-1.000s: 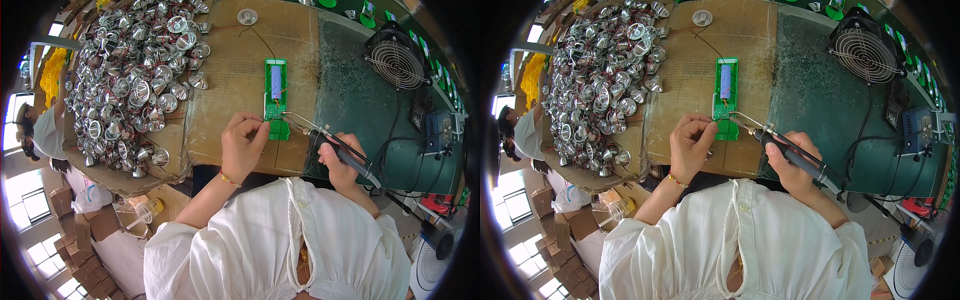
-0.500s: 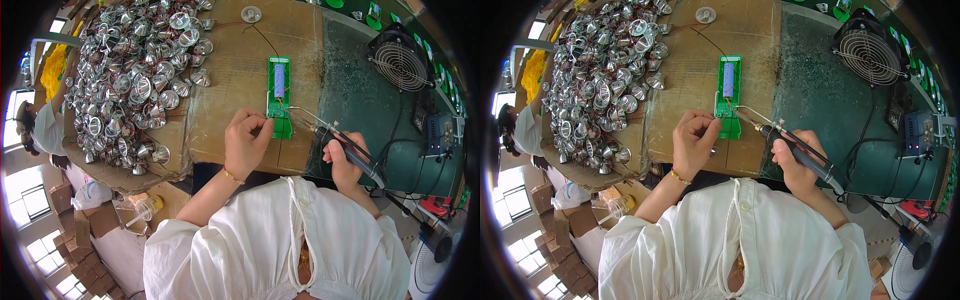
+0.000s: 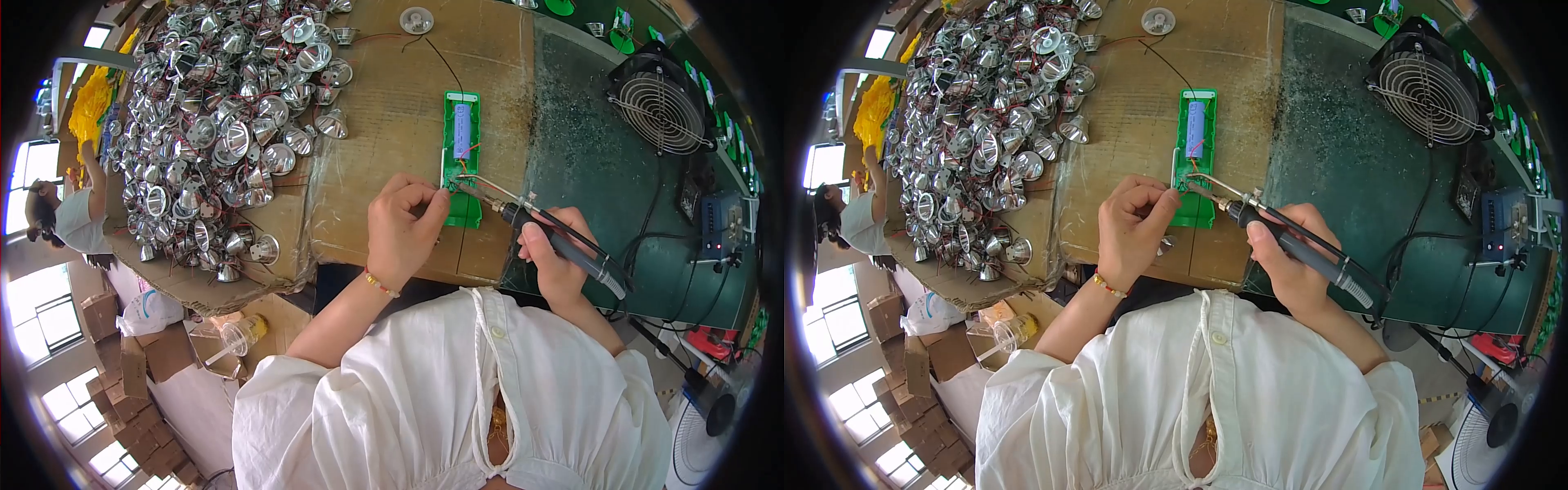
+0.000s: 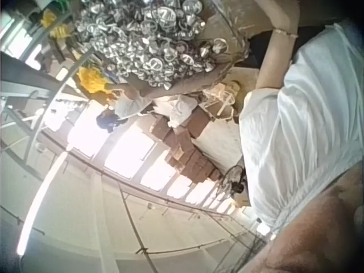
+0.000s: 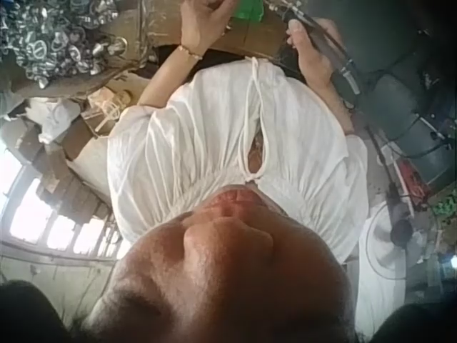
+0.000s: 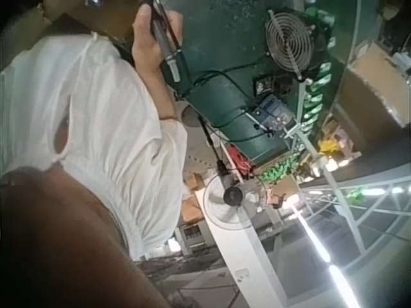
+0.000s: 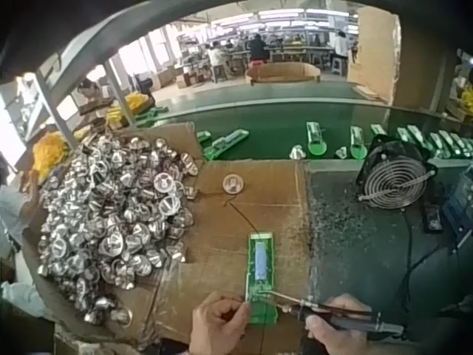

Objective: Soldering wires onto small circuit boards for the assembly of electronic lighting components.

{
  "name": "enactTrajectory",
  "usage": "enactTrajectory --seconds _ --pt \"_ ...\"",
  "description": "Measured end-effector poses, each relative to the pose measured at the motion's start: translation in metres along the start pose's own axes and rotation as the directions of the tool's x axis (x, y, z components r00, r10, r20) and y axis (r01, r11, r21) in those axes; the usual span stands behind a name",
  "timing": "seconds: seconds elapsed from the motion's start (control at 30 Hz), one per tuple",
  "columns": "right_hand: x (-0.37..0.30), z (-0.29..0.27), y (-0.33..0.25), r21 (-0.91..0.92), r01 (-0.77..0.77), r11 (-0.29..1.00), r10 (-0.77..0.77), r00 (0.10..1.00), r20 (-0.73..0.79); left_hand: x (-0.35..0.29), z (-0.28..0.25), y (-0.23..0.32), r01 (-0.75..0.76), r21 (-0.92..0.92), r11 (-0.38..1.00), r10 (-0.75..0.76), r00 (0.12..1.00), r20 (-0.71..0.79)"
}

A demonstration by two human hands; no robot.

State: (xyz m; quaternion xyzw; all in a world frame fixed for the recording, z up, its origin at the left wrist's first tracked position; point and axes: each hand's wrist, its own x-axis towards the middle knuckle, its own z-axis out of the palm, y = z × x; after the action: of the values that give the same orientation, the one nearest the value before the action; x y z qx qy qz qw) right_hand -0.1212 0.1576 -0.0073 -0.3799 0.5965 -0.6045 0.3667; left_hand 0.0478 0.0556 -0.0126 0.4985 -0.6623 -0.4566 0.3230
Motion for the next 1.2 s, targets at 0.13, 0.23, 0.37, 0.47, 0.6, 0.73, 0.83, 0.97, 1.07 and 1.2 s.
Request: enactTrajectory --seconds 0.13,0.23,0.37,0.47,0.6,0.73,0.83,0.97,1.07,1.2 --pt "-0.001 -0.001 0.000 0.006 -0.034 0.999 0.034 0.999 -0.007 0.001 0.001 -0.005 -0.072 0.044 0.996 0.073 0.997 -0.017" --pt "-0.001 0.002 0.003 0.076 -0.099 0.992 0.101 0.994 -0.032 0.002 0.002 -0.006 -0.058 0.043 0.997 0.059 0.998 -0.018" --pt "-0.005 -0.009 0.005 0.150 -0.024 0.988 0.038 0.995 -0.094 0.002 0.002 0.002 -0.018 0.016 1.000 0.018 1.000 -0.004" --pt "-0.002 -0.009 0.006 0.171 -0.016 0.985 0.028 0.997 -0.067 0.004 0.001 -0.004 -0.051 0.042 0.998 0.051 0.999 -0.009" --pt "0.002 -0.010 0.009 0.189 -0.003 0.982 0.017 0.997 -0.071 0.007 0.000 -0.005 -0.060 0.062 0.996 0.061 0.998 -0.013" --pt "0.006 -0.017 0.007 0.182 0.010 0.983 0.011 0.994 -0.109 0.010 -0.005 0.002 0.117 -0.063 0.991 -0.115 0.993 0.026" --pt "0.010 -0.029 0.010 0.146 0.030 0.989 -0.006 0.987 -0.160 0.016 -0.018 0.009 0.241 -0.115 0.964 -0.227 0.966 0.121" --pt "0.015 -0.044 0.015 0.113 -0.006 0.994 0.034 0.968 -0.247 0.045 -0.012 0.015 -0.077 0.343 0.936 -0.051 0.936 0.349" --pt "0.019 -0.047 0.023 0.123 -0.044 0.991 0.075 0.962 -0.264 0.118 0.018 0.029 -0.260 0.446 0.856 0.106 0.934 0.341" --pt "0.022 -0.045 0.023 0.144 -0.104 0.984 0.140 0.955 -0.263 0.244 0.051 0.050 -0.405 0.442 0.800 0.407 0.908 0.097"
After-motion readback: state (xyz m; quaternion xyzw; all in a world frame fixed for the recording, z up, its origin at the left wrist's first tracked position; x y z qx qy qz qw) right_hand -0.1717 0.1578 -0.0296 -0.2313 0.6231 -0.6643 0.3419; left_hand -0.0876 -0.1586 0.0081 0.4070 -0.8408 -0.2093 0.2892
